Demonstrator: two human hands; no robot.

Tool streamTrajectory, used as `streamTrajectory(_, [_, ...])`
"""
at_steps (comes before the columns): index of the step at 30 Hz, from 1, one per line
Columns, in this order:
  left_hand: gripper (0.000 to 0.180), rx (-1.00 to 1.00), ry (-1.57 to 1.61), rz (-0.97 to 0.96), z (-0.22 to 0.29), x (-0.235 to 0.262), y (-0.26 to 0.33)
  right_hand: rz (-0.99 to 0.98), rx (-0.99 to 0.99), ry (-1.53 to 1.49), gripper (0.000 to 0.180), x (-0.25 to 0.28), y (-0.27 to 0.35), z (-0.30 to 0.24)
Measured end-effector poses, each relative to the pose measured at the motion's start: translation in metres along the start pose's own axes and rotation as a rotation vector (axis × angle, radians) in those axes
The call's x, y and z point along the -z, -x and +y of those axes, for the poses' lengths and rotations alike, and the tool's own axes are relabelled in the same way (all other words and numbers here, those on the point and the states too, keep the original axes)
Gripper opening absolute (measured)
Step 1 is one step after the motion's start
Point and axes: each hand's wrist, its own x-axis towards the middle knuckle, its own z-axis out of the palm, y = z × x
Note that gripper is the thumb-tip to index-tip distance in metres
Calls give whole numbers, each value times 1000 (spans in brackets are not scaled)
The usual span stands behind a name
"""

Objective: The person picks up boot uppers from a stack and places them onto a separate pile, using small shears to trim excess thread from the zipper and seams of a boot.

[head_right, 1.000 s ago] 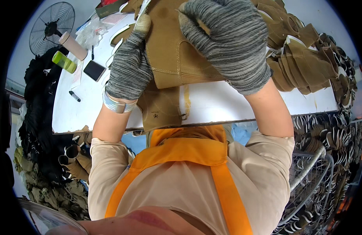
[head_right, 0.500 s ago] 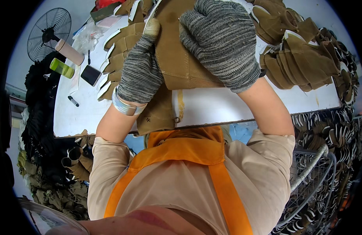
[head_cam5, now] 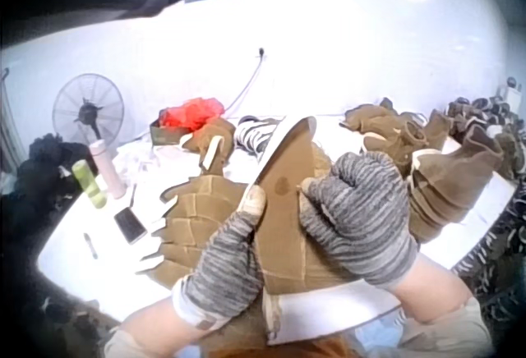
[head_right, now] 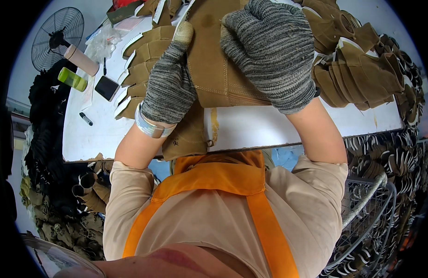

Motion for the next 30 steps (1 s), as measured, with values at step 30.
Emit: streamTrajectory(30, [48, 37, 144, -65, 1, 4, -1, -155, 53, 53, 20, -11, 3, 2])
